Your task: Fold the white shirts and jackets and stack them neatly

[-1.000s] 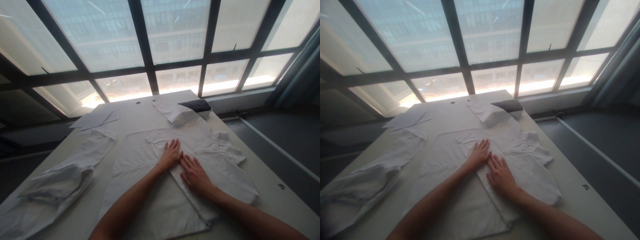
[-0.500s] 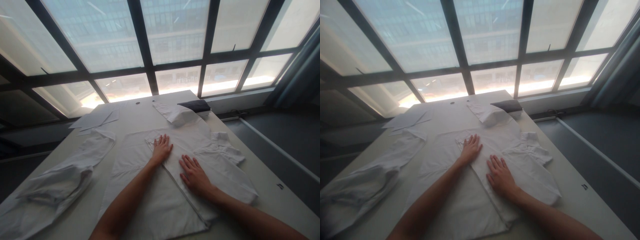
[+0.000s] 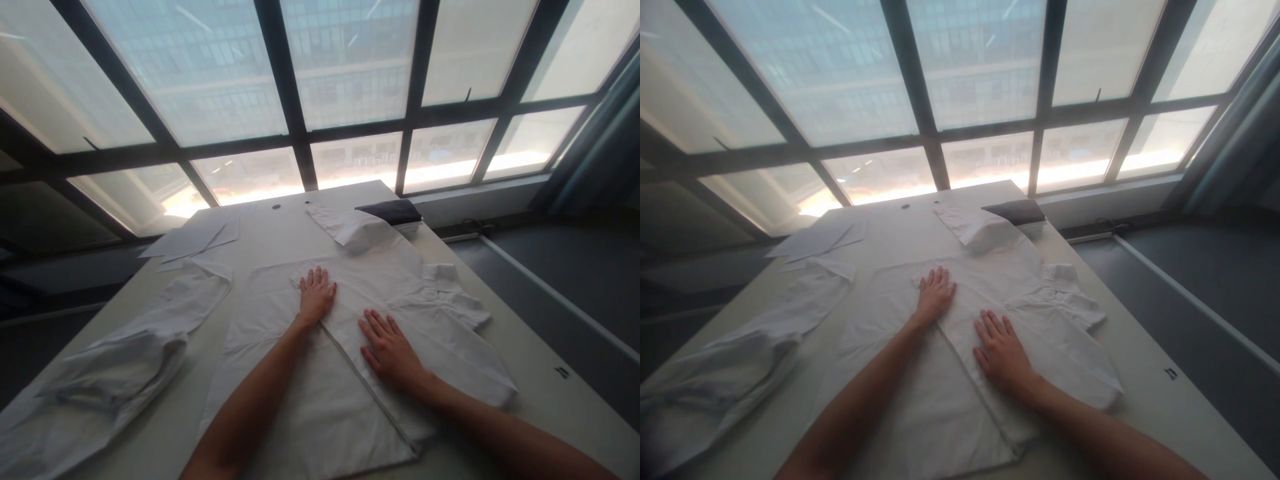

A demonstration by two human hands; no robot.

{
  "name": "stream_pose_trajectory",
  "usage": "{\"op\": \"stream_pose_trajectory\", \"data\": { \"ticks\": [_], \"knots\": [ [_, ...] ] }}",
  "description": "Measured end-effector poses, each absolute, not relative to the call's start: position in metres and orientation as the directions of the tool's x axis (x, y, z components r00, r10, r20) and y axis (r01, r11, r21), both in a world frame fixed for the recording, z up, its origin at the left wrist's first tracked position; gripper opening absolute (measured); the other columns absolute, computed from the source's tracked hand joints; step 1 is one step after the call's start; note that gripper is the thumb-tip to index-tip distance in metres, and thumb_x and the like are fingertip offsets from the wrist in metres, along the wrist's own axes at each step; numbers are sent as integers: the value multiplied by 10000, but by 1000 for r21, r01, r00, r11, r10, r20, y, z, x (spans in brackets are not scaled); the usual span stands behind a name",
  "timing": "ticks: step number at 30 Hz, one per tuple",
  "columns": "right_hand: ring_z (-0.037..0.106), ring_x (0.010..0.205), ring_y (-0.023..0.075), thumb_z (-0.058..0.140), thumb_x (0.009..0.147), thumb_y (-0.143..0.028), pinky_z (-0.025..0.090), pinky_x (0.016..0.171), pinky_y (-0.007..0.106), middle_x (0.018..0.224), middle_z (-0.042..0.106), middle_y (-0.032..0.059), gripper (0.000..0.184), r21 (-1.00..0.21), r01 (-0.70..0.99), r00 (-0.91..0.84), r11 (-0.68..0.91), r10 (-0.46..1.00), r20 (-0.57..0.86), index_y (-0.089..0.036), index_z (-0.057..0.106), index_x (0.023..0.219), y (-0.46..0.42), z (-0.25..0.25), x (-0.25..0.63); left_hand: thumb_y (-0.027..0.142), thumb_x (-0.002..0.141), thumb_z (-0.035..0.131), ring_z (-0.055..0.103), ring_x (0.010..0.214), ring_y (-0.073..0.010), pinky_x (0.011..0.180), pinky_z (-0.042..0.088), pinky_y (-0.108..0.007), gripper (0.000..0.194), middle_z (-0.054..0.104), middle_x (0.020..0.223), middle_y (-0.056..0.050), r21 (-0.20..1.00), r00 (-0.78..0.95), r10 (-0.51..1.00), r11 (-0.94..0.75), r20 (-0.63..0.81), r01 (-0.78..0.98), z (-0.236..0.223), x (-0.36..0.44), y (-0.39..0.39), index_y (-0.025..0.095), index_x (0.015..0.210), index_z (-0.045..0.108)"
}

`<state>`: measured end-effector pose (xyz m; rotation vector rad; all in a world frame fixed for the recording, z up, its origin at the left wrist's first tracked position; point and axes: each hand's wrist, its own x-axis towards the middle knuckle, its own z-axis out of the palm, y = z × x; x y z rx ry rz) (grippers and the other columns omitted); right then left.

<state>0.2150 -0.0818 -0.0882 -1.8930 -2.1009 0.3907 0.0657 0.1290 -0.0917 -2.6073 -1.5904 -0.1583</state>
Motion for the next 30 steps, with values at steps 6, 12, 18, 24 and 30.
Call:
{"op": "stream_pose_trajectory", "data": {
  "ticks": [6, 12, 18, 24, 30],
  "knots": [
    [147, 1532, 229, 430, 987, -362, 85, 1240, 461, 1653, 212, 92, 599, -384, 916, -103, 114, 993, 49, -180, 369, 1554, -81, -89, 215, 531, 1036, 235, 180, 1519, -337, 1200, 135, -623, 667, 285, 1625, -157, -36, 531, 831, -533, 163, 845, -92, 80, 101, 113, 1537, 371],
    [155, 1530, 233, 433, 967, -330, 101, 1242, 465, 1650, 206, 92, 662, -350, 930, -101, 115, 993, 57, -122, 291, 1579, -81, -88, 214, 517, 1047, 202, 177, 1525, -303, 1211, 181, -564, 671, 264, 1634, -145, 2, 691, 713, -696, 118, 718, -95, 98, 68, 98, 1562, 301],
    [172, 1527, 238, 447, 952, -328, 109, 1246, 459, 1641, 232, 104, 678, -349, 932, -87, 100, 995, 51, -82, 303, 1568, -80, -88, 213, 524, 1042, 247, 183, 1524, -300, 1209, 203, -539, 672, 289, 1625, -149, 28, 699, 708, -705, 100, 709, -96, 97, 71, 104, 1563, 299],
    [162, 1529, 235, 443, 951, -333, 102, 1245, 456, 1641, 228, 109, 679, -349, 932, -83, 99, 995, 61, -86, 304, 1569, -80, -90, 214, 538, 1039, 242, 182, 1525, -298, 1212, 197, -542, 683, 283, 1627, -147, 49, 703, 703, -710, 109, 702, -96, 97, 73, 98, 1558, 308],
    [148, 1532, 239, 443, 944, -325, 93, 1244, 458, 1650, 201, 96, 692, -344, 934, -86, 91, 996, 30, -96, 284, 1577, -80, -88, 213, 514, 1037, 280, 189, 1523, -296, 1215, 203, -530, 662, 266, 1634, -137, 54, 710, 698, -715, 91, 697, -96, 96, 74, 102, 1556, 314]
  ]
}}
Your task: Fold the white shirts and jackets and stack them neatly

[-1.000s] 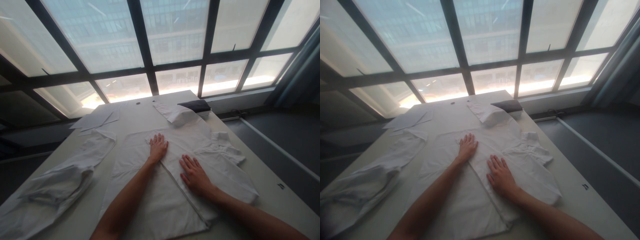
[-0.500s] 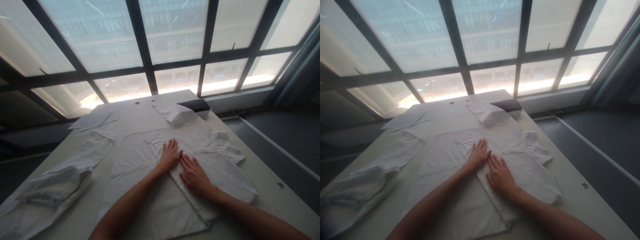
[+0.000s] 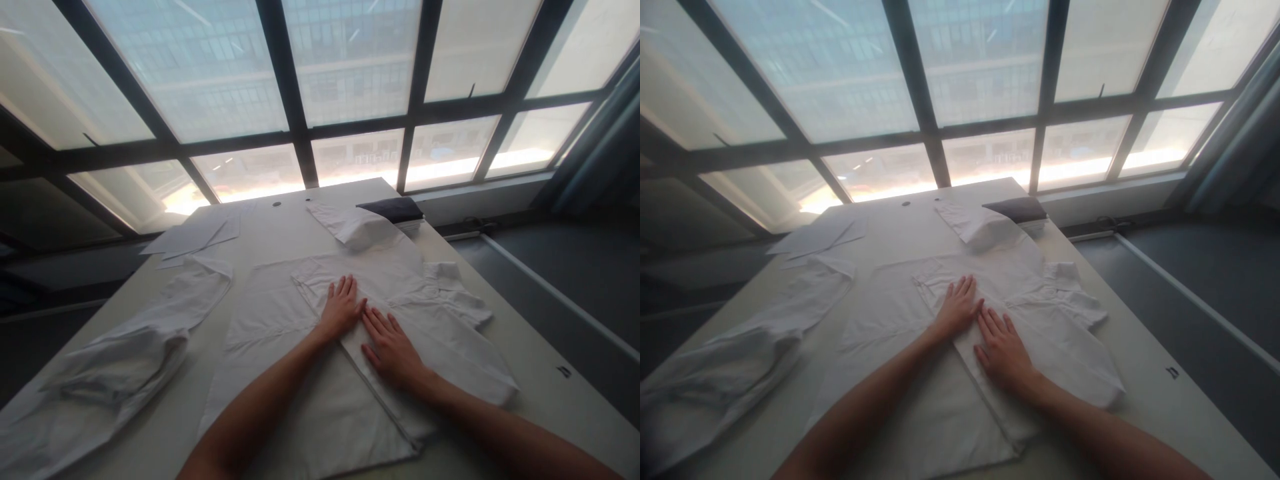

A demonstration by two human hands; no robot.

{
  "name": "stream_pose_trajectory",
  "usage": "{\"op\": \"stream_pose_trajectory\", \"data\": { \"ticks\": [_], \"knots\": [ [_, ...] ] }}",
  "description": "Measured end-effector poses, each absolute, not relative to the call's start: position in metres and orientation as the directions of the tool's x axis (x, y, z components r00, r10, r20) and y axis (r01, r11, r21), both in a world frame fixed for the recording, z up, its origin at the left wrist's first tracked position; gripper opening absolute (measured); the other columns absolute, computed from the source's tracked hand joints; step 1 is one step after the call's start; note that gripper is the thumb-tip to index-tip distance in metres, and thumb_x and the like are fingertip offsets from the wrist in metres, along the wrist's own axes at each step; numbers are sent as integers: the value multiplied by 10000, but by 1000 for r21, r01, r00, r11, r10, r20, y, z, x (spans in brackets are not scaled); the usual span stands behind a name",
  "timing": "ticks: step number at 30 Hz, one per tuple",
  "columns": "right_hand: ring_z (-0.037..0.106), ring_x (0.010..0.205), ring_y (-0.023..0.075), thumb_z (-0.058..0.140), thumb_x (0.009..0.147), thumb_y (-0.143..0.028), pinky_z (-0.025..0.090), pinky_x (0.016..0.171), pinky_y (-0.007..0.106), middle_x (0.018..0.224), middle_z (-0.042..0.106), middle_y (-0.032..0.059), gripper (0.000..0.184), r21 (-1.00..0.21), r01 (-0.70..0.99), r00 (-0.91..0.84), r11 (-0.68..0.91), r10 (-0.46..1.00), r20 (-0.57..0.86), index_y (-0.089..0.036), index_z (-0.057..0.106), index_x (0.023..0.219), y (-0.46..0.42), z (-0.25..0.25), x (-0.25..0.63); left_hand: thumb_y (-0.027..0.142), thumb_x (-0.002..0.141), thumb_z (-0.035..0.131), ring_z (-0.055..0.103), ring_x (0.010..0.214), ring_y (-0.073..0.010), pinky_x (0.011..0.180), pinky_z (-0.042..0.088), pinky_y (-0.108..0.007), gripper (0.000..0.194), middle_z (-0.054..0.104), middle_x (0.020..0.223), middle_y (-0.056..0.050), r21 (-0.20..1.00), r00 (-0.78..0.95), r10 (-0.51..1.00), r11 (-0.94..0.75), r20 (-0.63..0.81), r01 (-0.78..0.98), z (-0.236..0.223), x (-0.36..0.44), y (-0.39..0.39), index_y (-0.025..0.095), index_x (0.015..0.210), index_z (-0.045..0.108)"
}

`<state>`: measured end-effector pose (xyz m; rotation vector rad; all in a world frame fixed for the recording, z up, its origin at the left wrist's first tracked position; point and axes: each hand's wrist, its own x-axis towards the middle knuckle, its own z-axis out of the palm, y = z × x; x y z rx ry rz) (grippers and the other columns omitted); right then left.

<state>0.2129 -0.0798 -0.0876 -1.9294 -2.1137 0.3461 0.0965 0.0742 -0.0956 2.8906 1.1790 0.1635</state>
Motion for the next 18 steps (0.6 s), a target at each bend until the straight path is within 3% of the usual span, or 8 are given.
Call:
{"op": "stream_pose_trajectory", "data": {
  "ticks": [14, 18],
  "knots": [
    [159, 1529, 246, 445, 953, -328, 94, 1243, 464, 1646, 221, 105, 686, -373, 923, -90, 94, 996, 27, -104, 280, 1580, -81, -83, 213, 482, 1031, 304, 185, 1525, -286, 1223, 177, -513, 638, 252, 1641, -119, 74, 703, 706, -709, 91, 702, -95, 97, 74, 123, 1559, 318],
    [206, 1519, 248, 481, 932, -305, 125, 1242, 464, 1625, 289, 111, 670, -437, 895, -85, 92, 996, 35, -112, 341, 1559, -80, -83, 214, 473, 1031, 304, 190, 1524, -283, 1224, 175, -517, 633, 262, 1638, -120, 69, 703, 708, -706, 73, 704, -95, 97, 75, 122, 1558, 321]
  ]
}}
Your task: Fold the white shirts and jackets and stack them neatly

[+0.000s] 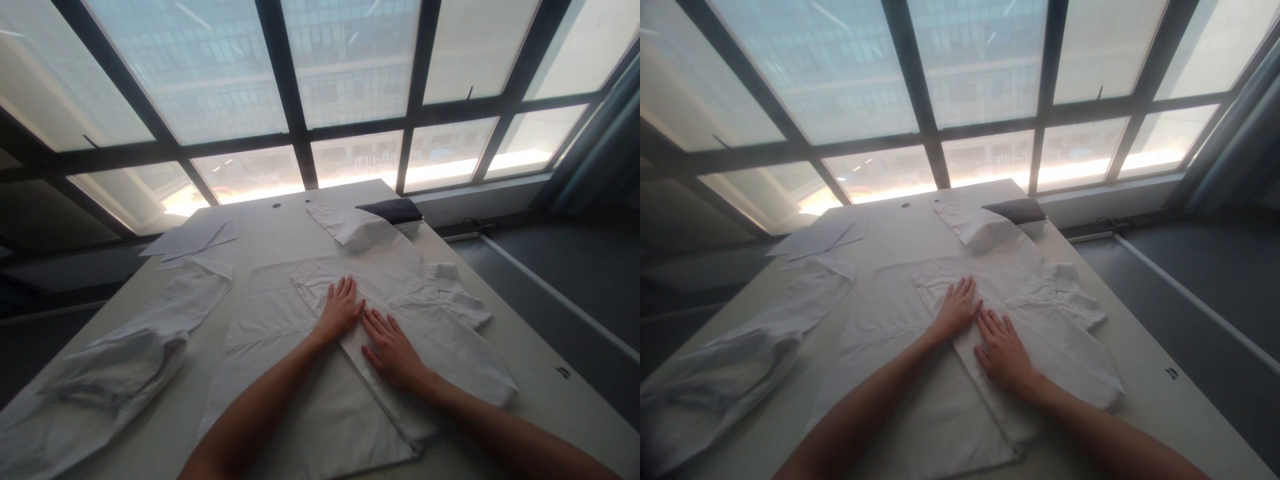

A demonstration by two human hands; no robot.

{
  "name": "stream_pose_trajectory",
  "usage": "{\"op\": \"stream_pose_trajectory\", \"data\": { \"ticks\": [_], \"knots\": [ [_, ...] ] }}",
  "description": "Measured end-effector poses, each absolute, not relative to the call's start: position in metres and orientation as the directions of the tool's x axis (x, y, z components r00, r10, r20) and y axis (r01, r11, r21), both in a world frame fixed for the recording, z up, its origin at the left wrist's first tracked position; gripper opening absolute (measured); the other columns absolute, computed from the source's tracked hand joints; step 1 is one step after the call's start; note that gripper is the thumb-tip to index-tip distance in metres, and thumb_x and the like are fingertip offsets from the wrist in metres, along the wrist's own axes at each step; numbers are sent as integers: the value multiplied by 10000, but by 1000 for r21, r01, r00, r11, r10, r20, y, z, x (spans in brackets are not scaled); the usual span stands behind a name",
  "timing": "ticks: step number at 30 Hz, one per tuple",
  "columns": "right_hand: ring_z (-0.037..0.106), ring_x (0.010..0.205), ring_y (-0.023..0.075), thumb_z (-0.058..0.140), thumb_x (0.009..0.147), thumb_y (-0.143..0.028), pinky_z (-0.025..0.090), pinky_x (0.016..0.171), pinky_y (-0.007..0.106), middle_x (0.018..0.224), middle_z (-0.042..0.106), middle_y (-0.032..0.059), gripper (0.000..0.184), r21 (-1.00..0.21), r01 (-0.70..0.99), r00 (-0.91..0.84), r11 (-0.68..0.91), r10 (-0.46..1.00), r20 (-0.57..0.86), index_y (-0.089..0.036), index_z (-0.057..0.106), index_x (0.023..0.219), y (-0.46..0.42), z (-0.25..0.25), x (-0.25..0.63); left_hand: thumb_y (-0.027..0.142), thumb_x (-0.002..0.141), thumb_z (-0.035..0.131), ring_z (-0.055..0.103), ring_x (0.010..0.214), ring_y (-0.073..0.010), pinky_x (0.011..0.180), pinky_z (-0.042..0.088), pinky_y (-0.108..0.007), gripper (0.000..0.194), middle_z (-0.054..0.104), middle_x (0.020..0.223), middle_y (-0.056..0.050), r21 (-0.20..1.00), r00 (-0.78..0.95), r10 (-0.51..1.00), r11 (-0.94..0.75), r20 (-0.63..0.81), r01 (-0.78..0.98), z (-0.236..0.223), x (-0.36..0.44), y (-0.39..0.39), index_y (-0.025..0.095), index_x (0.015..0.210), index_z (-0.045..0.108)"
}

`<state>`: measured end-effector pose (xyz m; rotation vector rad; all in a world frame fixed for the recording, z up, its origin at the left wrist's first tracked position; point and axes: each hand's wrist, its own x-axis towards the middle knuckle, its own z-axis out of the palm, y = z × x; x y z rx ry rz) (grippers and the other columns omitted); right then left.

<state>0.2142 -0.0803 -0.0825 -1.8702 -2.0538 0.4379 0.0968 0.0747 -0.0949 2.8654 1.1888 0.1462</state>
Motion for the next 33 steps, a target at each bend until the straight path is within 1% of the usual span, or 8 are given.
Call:
{"op": "stream_pose_trajectory", "data": {
  "ticks": [3, 6, 9, 15, 18, 24, 28, 33],
  "knots": [
    [374, 1450, 239, 474, 941, -320, 264, 1211, 425, 1542, 447, 137, 585, -560, 825, -13, 70, 994, 105, -100, 472, 1483, -74, -77, 228, 479, 1032, 295, 181, 1527, -276, 1227, 168, -515, 640, 259, 1639, -118, 66, 702, 708, -706, 75, 705, -95, 97, 75, 118, 1559, 316],
    [556, 1300, 251, 484, 943, -369, 397, 1134, 421, 1389, 611, 146, 502, -669, 743, 151, 29, 966, 210, -126, 599, 1368, -63, -62, 266, 496, 1034, 280, 177, 1528, -273, 1229, 164, -514, 650, 256, 1640, -115, 75, 700, 709, -705, 80, 705, -96, 97, 75, 117, 1561, 311],
    [641, 1166, 273, 549, 901, -414, 488, 1029, 428, 1299, 669, 152, 514, -711, 700, 356, -63, 894, 271, -137, 626, 1327, -52, -46, 330, 500, 1034, 279, 178, 1529, -269, 1230, 164, -513, 648, 259, 1640, -110, 83, 703, 708, -706, 72, 703, -96, 98, 75, 122, 1560, 315],
    [724, 864, 281, 677, 768, -451, 550, 755, 349, 1015, 763, 158, 541, -649, 578, 701, -496, 708, 83, -117, 704, 1192, -58, -60, 456, 503, 1035, 273, 172, 1530, -271, 1230, 172, -513, 652, 256, 1641, -111, 72, 704, 706, -709, 77, 702, -95, 97, 76, 117, 1558, 317],
    [727, 794, 276, 703, 720, -514, 533, 655, 323, 930, 774, 148, 552, -670, 527, 724, -524, 689, 30, -115, 736, 1099, -63, -81, 478, 497, 1033, 284, 170, 1531, -271, 1230, 173, -512, 648, 261, 1640, -112, 70, 703, 708, -706, 66, 704, -95, 97, 76, 122, 1561, 312],
    [712, 751, 260, 714, 671, -494, 500, 626, 303, 846, 770, 132, 436, -681, 513, 712, -522, 703, -3, -137, 763, 916, -59, -87, 476, 489, 1035, 278, 170, 1531, -267, 1231, 169, -502, 636, 257, 1642, -109, 61, 702, 709, -705, 65, 707, -95, 97, 77, 136, 1564, 311],
    [668, 691, 232, 692, 675, -540, 459, 568, 282, 734, 743, 88, 385, -734, 481, 623, -479, 776, -98, -168, 758, 747, -68, -79, 479, 483, 1032, 291, 173, 1530, -273, 1226, 188, -508, 638, 260, 1640, -113, 61, 703, 708, -706, 59, 706, -94, 97, 76, 134, 1567, 307],
    [594, 627, 179, 702, 662, -574, 418, 541, 260, 679, 688, 37, 410, -804, 443, 508, -397, 850, -140, -172, 735, 734, -80, -70, 480, 482, 1031, 291, 173, 1530, -277, 1225, 190, -515, 636, 264, 1639, -113, 63, 702, 710, -704, 53, 707, -92, 98, 76, 145, 1570, 305]
  ]
}}
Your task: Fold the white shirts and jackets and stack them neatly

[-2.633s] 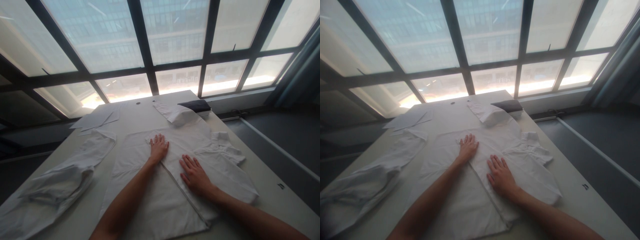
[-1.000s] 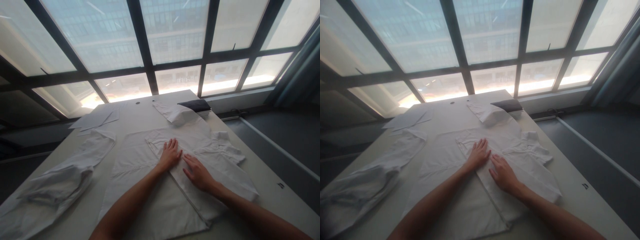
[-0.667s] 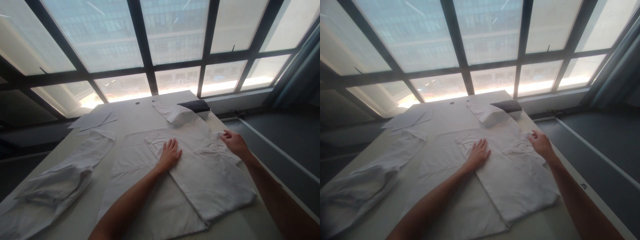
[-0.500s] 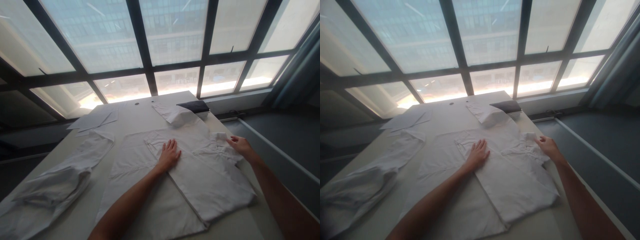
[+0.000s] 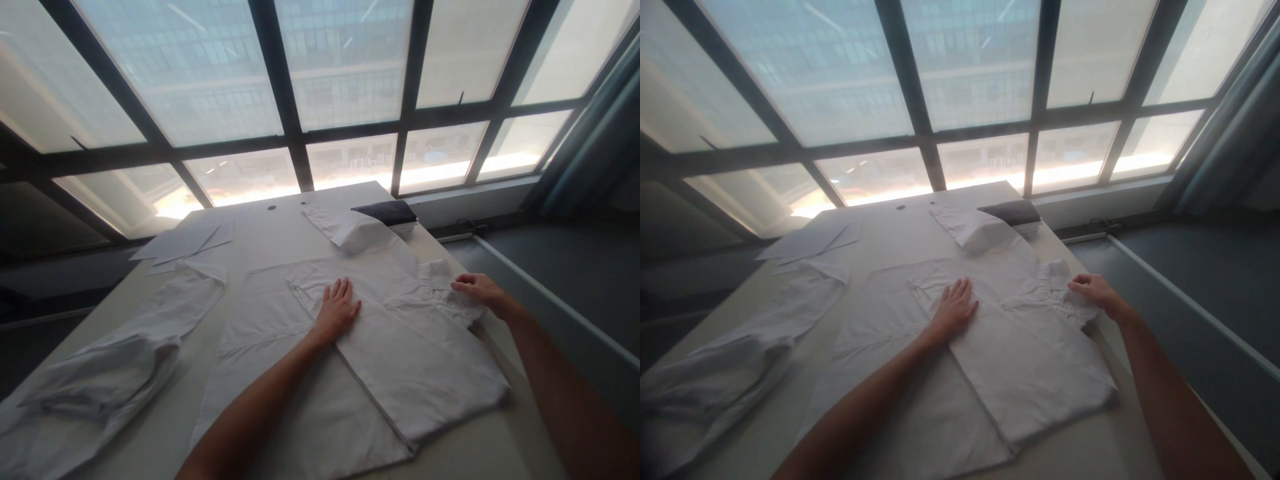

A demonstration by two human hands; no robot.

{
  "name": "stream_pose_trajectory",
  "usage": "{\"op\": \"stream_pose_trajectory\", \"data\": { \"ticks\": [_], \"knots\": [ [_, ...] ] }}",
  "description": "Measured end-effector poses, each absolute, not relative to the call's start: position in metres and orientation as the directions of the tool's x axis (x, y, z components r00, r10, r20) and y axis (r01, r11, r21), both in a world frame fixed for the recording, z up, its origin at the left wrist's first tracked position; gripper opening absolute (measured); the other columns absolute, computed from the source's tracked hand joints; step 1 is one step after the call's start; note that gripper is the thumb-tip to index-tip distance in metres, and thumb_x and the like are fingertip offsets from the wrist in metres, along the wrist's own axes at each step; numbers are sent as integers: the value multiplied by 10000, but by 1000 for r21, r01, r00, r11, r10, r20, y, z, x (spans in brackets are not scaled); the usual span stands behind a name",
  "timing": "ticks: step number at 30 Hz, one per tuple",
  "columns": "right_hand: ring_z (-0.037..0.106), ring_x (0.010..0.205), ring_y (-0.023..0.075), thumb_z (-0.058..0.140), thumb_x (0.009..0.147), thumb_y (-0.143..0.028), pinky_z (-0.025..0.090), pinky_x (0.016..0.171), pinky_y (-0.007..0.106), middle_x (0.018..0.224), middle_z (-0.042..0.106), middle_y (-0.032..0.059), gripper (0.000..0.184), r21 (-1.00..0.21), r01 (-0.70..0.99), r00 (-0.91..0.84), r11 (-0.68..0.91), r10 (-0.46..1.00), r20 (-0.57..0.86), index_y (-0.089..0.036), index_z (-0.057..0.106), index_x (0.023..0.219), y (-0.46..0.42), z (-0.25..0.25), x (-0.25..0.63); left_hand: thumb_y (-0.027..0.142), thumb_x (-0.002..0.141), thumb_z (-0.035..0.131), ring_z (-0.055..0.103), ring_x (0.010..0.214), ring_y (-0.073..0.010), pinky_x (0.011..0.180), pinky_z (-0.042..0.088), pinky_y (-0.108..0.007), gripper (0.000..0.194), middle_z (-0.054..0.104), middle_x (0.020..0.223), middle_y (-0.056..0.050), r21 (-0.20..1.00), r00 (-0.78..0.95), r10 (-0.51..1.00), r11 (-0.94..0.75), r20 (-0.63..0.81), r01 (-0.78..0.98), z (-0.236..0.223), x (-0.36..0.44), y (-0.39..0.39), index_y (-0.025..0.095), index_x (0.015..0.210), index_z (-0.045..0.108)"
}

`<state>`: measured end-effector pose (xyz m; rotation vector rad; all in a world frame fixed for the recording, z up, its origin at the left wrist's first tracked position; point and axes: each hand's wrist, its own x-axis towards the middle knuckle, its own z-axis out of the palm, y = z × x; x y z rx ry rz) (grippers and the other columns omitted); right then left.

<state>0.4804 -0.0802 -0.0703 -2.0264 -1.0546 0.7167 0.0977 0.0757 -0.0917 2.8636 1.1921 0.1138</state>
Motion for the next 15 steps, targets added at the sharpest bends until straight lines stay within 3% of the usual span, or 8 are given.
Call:
{"op": "stream_pose_trajectory", "data": {
  "ticks": [7, 11, 15],
  "knots": [
    [622, 733, 186, 721, 676, -605, 450, 625, 253, 811, 719, 48, 455, -862, 404, 446, -307, 889, -108, -174, 727, 820, -83, -55, 473, 487, 1030, 292, 172, 1530, -274, 1231, 166, -513, 639, 256, 1641, -108, 89, 700, 712, -702, 62, 706, -93, 98, 77, 134, 1562, 316],
    [673, 900, 248, 673, 737, -640, 491, 649, 271, 1088, 738, 127, 570, -860, 349, 442, -371, 875, -198, -184, 743, 1072, -88, -45, 472, 481, 1030, 297, 183, 1527, -278, 1231, 161, -518, 640, 254, 1641, -113, 96, 702, 709, -705, 64, 703, -93, 98, 77, 120, 1558, 321],
    [701, 837, 225, 526, 866, -636, 522, 621, 291, 1179, 700, 180, 616, -902, 237, 388, -362, 886, -254, -177, 670, 1250, -89, -41, 464, 486, 1032, 292, 178, 1528, -277, 1229, 169, -516, 644, 253, 1641, -114, 88, 703, 709, -705, 57, 704, -93, 98, 77, 115, 1558, 318]
  ]
}}
